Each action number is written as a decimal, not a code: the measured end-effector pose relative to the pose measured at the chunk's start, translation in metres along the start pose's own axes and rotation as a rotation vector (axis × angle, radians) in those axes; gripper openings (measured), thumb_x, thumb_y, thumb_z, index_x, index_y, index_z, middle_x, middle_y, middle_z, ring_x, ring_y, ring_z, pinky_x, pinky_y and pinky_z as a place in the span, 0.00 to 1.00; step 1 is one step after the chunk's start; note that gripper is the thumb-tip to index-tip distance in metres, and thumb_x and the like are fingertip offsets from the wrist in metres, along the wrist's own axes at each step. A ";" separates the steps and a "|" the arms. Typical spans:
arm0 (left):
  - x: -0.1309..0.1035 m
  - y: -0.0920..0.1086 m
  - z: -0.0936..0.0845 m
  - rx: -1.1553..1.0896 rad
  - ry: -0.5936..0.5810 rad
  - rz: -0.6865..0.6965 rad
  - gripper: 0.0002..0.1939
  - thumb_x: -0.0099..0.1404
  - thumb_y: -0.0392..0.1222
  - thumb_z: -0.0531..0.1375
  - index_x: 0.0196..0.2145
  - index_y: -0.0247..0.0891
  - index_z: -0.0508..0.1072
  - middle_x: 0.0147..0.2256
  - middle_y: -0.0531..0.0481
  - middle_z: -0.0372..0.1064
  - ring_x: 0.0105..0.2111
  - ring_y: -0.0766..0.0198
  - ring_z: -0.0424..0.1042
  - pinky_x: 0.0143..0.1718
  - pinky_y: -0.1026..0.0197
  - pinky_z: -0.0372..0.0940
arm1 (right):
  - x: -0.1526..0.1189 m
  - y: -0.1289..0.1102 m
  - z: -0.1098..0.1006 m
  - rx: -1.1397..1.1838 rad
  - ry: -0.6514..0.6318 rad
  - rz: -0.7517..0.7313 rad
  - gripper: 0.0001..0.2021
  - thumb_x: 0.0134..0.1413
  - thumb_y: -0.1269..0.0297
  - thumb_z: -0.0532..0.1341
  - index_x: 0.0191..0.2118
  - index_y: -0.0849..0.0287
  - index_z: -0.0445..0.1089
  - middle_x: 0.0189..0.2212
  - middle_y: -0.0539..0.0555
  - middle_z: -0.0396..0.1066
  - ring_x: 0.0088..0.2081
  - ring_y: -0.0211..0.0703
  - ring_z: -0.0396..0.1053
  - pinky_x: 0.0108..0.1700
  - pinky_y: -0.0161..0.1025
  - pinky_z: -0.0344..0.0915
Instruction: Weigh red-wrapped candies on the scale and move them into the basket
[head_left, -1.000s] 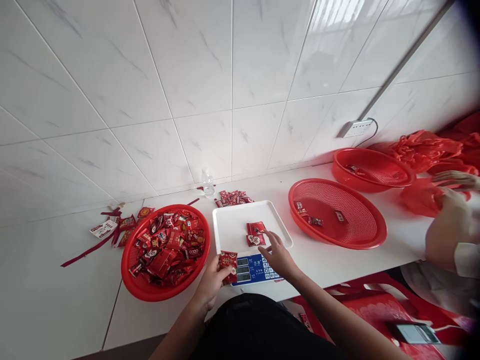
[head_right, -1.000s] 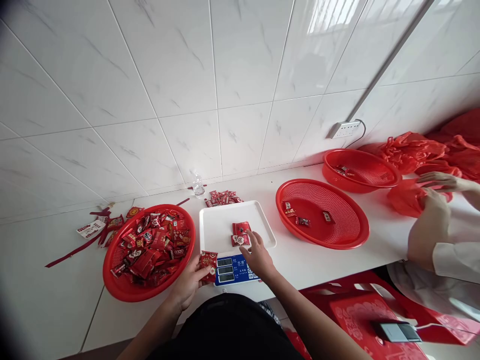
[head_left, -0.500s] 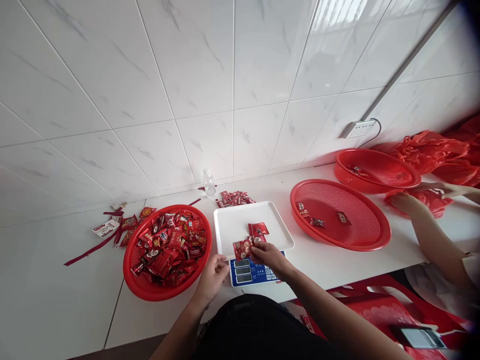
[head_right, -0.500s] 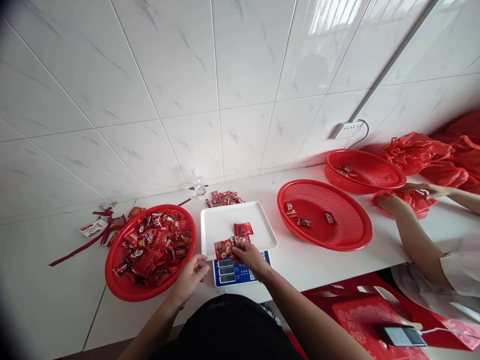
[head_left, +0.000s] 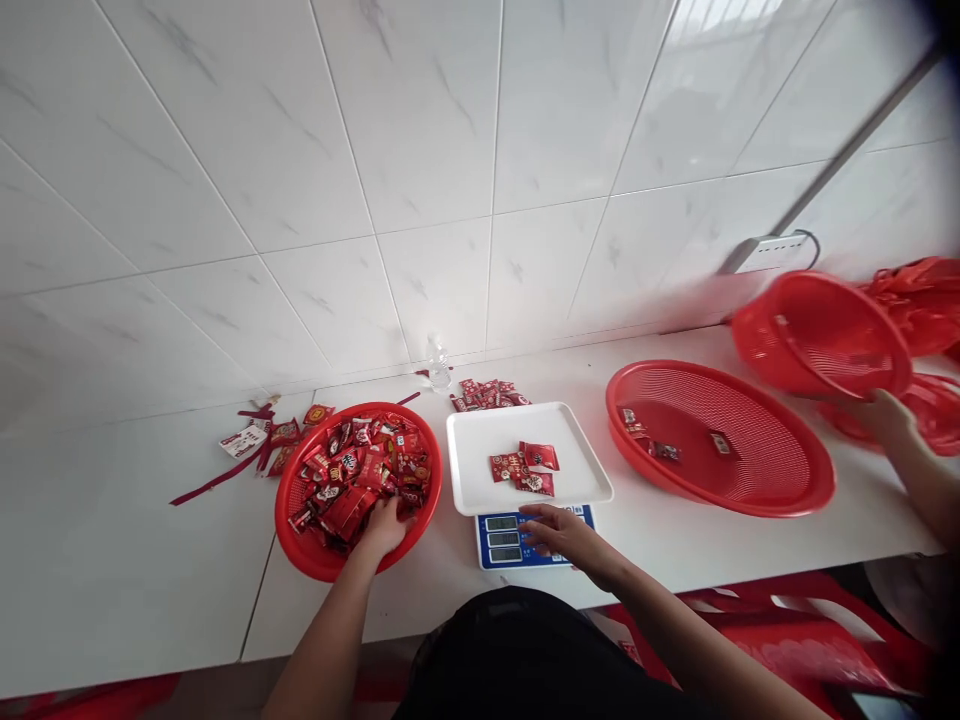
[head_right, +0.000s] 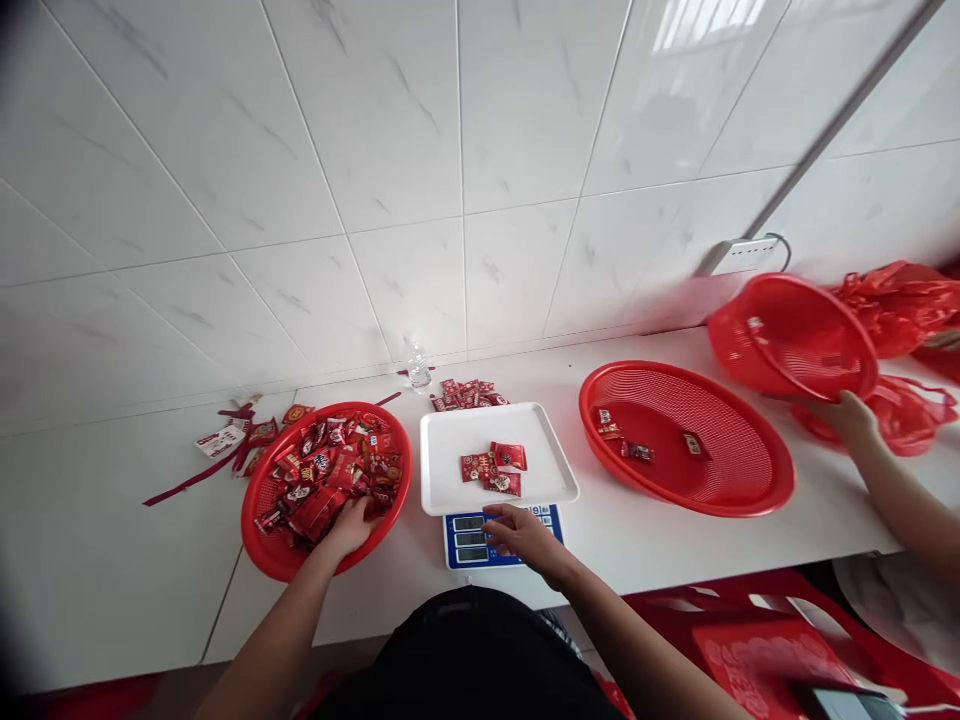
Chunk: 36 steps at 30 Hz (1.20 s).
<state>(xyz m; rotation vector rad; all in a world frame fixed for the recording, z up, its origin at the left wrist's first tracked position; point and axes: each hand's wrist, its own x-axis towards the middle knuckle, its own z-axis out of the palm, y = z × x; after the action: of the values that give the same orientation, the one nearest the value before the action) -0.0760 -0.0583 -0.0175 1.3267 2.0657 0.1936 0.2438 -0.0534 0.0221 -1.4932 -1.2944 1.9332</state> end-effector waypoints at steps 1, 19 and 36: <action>0.002 0.001 0.002 0.036 0.011 -0.011 0.24 0.52 0.43 0.60 0.47 0.35 0.65 0.53 0.36 0.59 0.53 0.48 0.59 0.50 0.56 0.53 | 0.000 0.001 0.000 -0.001 0.005 -0.003 0.22 0.48 0.54 0.61 0.48 0.60 0.65 0.40 0.57 0.72 0.38 0.42 0.71 0.39 0.39 0.67; 0.009 -0.005 0.004 0.087 0.005 0.099 0.14 0.57 0.46 0.56 0.41 0.40 0.71 0.46 0.40 0.67 0.48 0.50 0.64 0.47 0.55 0.55 | 0.003 0.007 0.001 -0.036 -0.021 -0.008 0.24 0.46 0.50 0.62 0.47 0.58 0.66 0.40 0.56 0.72 0.38 0.43 0.70 0.38 0.38 0.66; -0.012 -0.005 -0.041 -0.307 0.123 0.072 0.20 0.61 0.51 0.52 0.46 0.37 0.68 0.44 0.43 0.69 0.41 0.58 0.68 0.38 0.63 0.60 | -0.009 -0.016 0.004 -0.018 -0.013 0.019 0.21 0.44 0.52 0.63 0.44 0.57 0.69 0.37 0.55 0.72 0.36 0.42 0.69 0.36 0.37 0.65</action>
<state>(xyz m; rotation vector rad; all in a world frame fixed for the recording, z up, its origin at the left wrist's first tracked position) -0.1010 -0.0620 0.0172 1.2244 1.9917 0.6122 0.2398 -0.0538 0.0402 -1.5090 -1.3106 1.9508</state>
